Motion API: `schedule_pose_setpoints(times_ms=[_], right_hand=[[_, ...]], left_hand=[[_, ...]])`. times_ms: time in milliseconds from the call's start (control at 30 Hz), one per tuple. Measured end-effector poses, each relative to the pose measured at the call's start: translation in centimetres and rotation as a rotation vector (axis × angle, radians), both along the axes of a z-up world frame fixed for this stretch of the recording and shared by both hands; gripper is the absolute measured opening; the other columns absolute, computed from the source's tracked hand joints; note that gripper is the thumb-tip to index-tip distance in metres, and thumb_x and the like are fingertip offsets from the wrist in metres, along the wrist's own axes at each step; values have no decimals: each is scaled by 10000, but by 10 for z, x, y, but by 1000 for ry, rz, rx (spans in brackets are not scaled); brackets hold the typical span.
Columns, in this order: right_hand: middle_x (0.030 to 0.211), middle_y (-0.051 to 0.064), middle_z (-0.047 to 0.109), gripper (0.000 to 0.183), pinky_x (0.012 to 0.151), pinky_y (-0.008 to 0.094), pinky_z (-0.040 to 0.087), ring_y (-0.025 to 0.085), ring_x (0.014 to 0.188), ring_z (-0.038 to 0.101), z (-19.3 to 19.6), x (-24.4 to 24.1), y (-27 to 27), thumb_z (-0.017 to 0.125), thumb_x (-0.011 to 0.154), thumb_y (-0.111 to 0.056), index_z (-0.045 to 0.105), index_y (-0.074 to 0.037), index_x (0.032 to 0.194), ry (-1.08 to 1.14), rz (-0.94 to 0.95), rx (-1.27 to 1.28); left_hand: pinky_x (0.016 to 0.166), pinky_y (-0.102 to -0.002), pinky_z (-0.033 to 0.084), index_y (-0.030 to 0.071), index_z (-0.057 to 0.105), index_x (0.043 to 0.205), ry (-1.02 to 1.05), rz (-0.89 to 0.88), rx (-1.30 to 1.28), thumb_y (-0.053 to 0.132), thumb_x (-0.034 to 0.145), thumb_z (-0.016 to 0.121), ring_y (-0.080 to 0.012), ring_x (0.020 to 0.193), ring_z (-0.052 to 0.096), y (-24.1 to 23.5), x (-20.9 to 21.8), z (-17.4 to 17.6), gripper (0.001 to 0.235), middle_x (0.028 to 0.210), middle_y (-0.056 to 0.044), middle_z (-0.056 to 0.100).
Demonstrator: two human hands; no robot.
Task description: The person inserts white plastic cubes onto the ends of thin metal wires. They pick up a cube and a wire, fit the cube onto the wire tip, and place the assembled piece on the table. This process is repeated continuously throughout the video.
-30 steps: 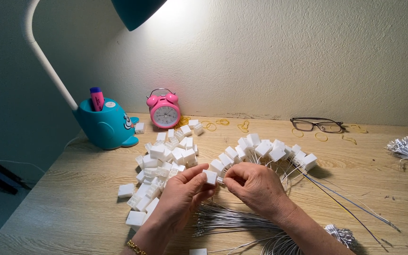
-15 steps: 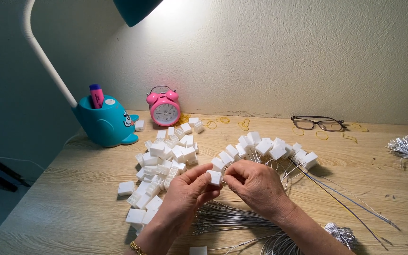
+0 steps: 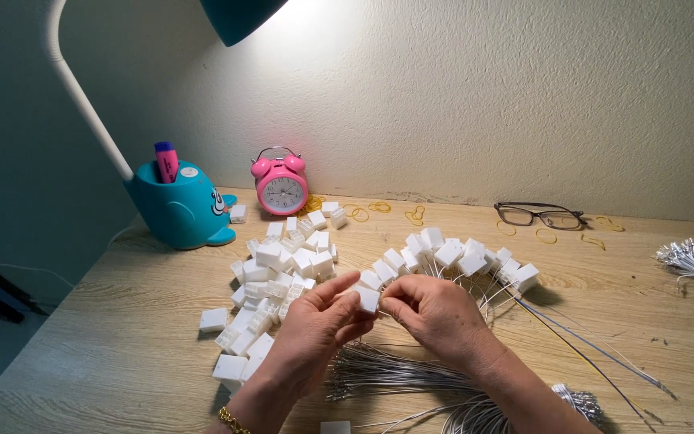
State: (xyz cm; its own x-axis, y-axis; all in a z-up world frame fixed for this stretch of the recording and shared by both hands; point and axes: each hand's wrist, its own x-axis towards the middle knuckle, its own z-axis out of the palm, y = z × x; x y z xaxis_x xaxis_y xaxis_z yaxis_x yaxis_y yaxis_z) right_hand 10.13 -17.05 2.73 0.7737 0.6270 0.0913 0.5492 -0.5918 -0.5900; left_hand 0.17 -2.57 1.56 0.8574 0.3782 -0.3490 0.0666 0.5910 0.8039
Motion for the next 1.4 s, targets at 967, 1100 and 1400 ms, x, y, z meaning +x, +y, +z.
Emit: schedule_pose_setpoints(times_ms=[967,1100,1400], right_hand=[[956,-129,694,184,715,339,518,126,870,648,-15,-14,6,616,872,-414,739,-300,948,-137,144,-426],[935,-125,667,203,705,354,518,131,885,633,-17,-12,7,596,886,-473,725,-330,950,-140,132,-506],[795,-105,638,169,628,350,479,141,772,607,-30,-11,5,623,876,-383,658,-270,754,-203,271,-433]], left_hand=[[900,-497,335,227,713,963,292,-266,2114,440,712,795,-280,1003,512,63,-100,-11,339,1009,-8,608],[946,-499,317,243,724,914,371,-344,2061,363,757,735,-265,1033,506,63,-100,-7,199,1016,-4,616],[924,-490,313,261,707,840,276,-323,2037,427,659,879,-221,986,532,66,-105,-2,300,940,48,637]])
